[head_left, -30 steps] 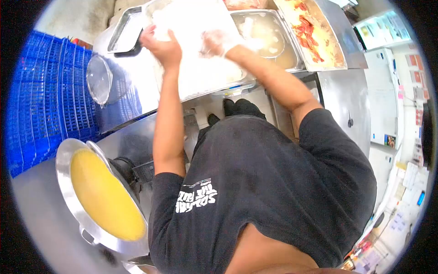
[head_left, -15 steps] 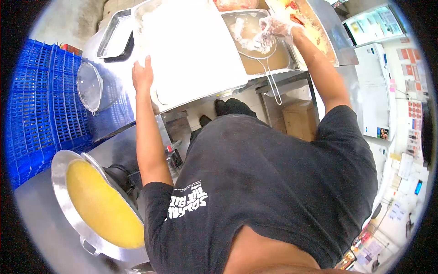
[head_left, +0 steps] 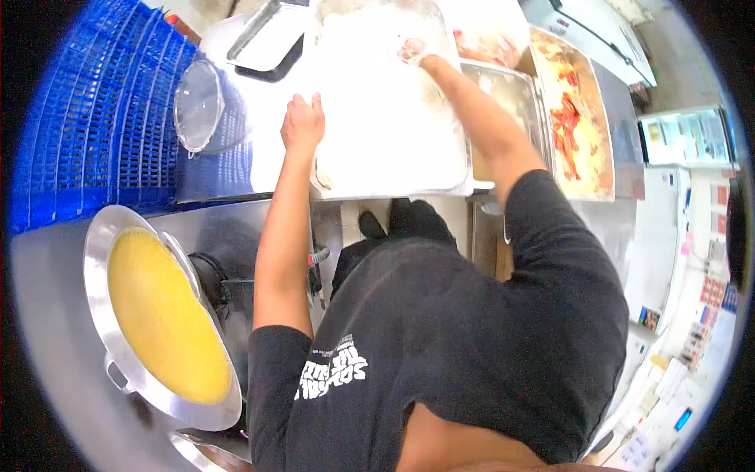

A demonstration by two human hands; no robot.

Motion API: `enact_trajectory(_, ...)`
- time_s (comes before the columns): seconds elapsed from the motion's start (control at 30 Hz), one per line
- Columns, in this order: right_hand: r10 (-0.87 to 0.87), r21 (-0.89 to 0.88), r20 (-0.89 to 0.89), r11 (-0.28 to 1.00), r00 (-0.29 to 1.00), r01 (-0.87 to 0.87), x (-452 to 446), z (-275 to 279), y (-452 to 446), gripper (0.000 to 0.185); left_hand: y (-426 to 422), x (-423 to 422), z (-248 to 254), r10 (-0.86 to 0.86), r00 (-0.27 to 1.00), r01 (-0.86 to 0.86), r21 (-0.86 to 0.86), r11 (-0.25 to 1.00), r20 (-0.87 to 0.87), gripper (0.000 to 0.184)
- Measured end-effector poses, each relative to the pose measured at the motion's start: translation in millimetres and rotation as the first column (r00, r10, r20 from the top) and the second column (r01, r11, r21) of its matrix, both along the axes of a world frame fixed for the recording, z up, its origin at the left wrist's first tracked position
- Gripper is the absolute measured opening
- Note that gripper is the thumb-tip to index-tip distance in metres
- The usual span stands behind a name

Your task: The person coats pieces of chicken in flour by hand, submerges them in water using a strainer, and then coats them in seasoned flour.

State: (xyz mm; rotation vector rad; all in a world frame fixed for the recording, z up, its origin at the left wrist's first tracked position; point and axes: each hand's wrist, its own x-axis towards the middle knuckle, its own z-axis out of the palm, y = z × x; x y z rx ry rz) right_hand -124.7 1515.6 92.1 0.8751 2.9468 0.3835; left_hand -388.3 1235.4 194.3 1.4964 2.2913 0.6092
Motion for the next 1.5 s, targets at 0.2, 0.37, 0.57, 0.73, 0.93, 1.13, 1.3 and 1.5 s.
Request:
enact_trajectory(0.2, -0.150, -0.300, 0.003, 0.943, 0.989, 0.144, -51, -51, 5, 0.031, 2, -1, 0, 0.030, 0.999, -0.030, 0.020, 0.999, 0.012, 0.052)
enact_trajectory(0.37, -0.359, -0.837, 0.190, 0.428, 0.914, 0.342, -29, 1, -67, 0.043, 3, 0, 8, 0.019, 1.000, -0.019, -0.034, 0.999, -0.006, 0.048)
enact_trajectory(0.57, -0.347, -0.556, 0.112, 0.755, 0.931, 0.348, -80, 47, -185, 0.066, 7, 2, 8, 0.015, 1.000, -0.016, -0.049, 0.999, -0.024, 0.050)
enact_trajectory(0.73, -0.221, -0.565, -0.009, 0.806, 0.975, 0.177, -107, -25, -222, 0.056, 6, 3, 10, 0.021, 1.000, -0.023, -0.075, 0.997, -0.021, 0.052)
enact_trajectory(0.93, -0.007, -0.624, -0.024, 0.781, 1.000, -0.010, -116, -38, -235, 0.037, 2, 6, 9, 0.020, 0.999, -0.020, -0.025, 0.999, -0.031, 0.057)
enact_trajectory(1.13, 0.079, -0.684, -0.044, 0.724, 0.996, -0.087, -88, -55, -247, 0.030, 2, 8, 10, 0.002, 1.000, -0.003, -0.039, 0.999, -0.017, 0.060)
enact_trajectory(1.3, 0.128, -0.710, -0.061, 0.692, 0.990, -0.133, -44, -67, -243, 0.025, 0, 7, 11, -0.001, 0.998, 0.000, -0.011, 1.000, -0.065, 0.057)
enact_trajectory(1.5, 0.239, -0.557, -0.175, 0.776, 0.955, -0.297, -18, -115, -209, 0.019, 0, 3, 7, 0.002, 0.998, -0.003, -0.014, 1.000, -0.058, 0.057)
